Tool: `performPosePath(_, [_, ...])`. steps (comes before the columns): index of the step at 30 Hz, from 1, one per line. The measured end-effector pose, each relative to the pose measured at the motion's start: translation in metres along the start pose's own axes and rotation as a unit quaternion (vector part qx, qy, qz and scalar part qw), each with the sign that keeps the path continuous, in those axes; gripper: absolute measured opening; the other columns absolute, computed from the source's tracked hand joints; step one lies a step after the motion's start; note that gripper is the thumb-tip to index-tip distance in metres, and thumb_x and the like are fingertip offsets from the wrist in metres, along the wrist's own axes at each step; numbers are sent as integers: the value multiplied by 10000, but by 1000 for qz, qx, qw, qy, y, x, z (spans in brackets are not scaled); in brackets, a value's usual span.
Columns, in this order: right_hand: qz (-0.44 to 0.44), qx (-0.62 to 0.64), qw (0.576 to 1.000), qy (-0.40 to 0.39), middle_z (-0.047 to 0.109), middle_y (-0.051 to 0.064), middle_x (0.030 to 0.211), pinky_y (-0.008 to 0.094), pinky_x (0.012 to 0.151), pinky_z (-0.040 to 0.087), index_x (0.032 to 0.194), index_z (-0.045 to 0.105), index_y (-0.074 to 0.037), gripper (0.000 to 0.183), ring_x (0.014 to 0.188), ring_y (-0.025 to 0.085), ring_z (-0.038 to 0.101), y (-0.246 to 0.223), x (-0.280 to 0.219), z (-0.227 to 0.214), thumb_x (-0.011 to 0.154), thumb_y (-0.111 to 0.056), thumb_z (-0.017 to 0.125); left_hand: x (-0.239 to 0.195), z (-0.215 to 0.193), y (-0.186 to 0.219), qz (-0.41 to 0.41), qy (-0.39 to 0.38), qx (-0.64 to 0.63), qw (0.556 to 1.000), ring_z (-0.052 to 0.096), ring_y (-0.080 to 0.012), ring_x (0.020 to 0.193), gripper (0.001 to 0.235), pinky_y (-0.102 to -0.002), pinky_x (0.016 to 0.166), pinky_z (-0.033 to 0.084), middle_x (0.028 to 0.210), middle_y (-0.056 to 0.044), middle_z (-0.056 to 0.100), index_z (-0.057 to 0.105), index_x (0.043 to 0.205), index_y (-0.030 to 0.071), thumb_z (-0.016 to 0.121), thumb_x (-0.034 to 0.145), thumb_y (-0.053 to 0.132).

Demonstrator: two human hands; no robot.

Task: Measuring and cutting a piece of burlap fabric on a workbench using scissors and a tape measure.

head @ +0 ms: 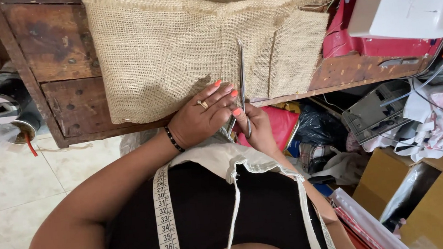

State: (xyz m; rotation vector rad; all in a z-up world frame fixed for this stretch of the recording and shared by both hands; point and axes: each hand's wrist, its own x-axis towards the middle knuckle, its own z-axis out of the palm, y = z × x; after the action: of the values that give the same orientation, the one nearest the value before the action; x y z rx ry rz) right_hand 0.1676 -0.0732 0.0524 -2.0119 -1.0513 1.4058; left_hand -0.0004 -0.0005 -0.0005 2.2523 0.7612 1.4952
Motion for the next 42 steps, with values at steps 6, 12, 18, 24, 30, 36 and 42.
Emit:
performPosePath(6, [2,-13,1000,4,638,126,505,296,498,516,787,709,-34,393,459,182,612,-18,-4,3,1007,-354,655,0,1,-1,4,4,9,1000,714,-280,1139,195,-457,1078,540,1162,-133,749,682,953,45,517,1053,77])
performPosePath(12, [-14,-60,997,-46,610,112,535,318,560,498,831,703,-61,412,543,165,562,-20,19,-13,1020,-419,620,6,-4,1,4,14,-7,1000,717,-302,1131,174,-471,1057,553,1197,-158,740,676,935,26,552,1045,78])
performPosePath(18, [-3,-68,995,-69,656,61,590,297,599,499,855,713,-106,445,583,155,590,-16,30,-20,1020,-498,584,4,-1,0,6,14,-4,1000,718,-302,1130,180,-475,1043,564,1195,-155,738,687,995,23,521,1051,63])
performPosePath(24, [-11,-91,995,-40,617,123,538,337,578,489,773,665,-64,435,539,206,560,-23,18,-11,1033,-406,603,9,-5,-1,12,16,-3,1000,720,-308,1126,162,-473,1049,562,1140,-166,747,681,958,15,546,1038,53])
performPosePath(30, [0,-81,997,-17,613,69,499,294,562,487,732,665,-95,425,506,167,569,-20,16,-6,1030,-393,616,6,-3,1,5,16,6,1000,718,-298,1134,161,-466,1054,556,1183,-157,744,689,978,23,550,1042,72])
performPosePath(36, [-15,-45,998,-28,626,67,498,270,549,506,715,669,-96,431,492,157,620,-12,18,-17,1007,-414,663,52,-48,25,-46,-92,38,994,722,-232,1110,125,-397,1068,536,1112,-73,750,682,1004,88,624,1036,195])
performPosePath(42, [-26,-47,997,-53,636,23,578,226,494,464,739,607,-114,482,540,117,671,-4,9,-27,930,-555,585,137,-31,-54,-127,-261,172,941,605,-334,1203,248,-468,989,548,1289,-189,656,624,1224,4,641,989,83])
